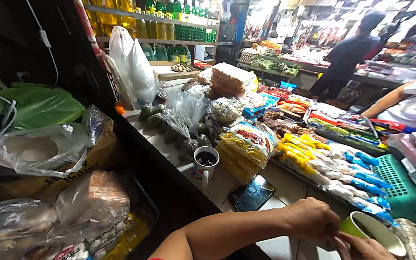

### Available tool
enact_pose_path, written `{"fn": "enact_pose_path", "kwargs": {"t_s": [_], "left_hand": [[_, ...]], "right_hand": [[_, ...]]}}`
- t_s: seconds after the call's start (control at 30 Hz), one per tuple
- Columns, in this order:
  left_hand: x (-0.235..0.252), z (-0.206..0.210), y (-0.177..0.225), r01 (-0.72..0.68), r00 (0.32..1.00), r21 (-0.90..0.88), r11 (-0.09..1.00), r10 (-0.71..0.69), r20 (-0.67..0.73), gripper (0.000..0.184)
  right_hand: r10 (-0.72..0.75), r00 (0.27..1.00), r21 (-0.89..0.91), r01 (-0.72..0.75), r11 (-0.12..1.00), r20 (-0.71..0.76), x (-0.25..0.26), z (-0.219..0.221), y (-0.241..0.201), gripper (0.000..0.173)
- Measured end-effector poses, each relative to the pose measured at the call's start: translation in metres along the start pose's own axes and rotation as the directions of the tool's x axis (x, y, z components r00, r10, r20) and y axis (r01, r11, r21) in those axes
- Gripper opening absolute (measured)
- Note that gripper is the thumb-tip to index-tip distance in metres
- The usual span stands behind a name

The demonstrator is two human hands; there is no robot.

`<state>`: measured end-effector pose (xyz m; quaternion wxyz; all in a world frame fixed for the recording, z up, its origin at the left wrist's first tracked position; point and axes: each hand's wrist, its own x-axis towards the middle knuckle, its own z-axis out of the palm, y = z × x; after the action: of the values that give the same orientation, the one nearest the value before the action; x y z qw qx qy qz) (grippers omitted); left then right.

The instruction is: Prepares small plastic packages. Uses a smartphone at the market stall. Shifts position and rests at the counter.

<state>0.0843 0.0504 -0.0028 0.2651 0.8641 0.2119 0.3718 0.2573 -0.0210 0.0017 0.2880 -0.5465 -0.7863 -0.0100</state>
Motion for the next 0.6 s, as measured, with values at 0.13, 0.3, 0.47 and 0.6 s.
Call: {"fn": "enact_pose_path", "kwargs": {"t_s": [0.13, 0.3, 0.47, 0.6], "left_hand": [[0.001, -0.008, 0.004, 0.119, 0.987, -0.012, 0.993, -0.12, -0.11, 0.009], [-0.008, -0.026, 0.004, 0.198, 0.98, -0.038, 0.98, -0.199, -0.025, 0.015], [-0.019, -0.031, 0.007, 0.148, 0.985, -0.018, 0.989, -0.146, 0.088, 0.012], [-0.019, -0.032, 0.019, 0.161, 0.984, -0.085, 0.983, -0.167, -0.07, 0.012]], "right_hand": [[-0.129, 0.991, -0.103, 0.124, 0.987, -0.043, 0.012, -0.008, -0.013, 0.024], [0.022, 0.998, 0.264, -0.004, 0.965, -0.066, 0.004, -0.001, -0.009, 0.03], [0.086, 0.995, 0.396, -0.058, 0.916, -0.054, 0.001, 0.015, -0.003, 0.024], [0.108, 0.99, 0.274, -0.078, 0.959, -0.095, 0.005, 0.004, -0.021, 0.028]]}}
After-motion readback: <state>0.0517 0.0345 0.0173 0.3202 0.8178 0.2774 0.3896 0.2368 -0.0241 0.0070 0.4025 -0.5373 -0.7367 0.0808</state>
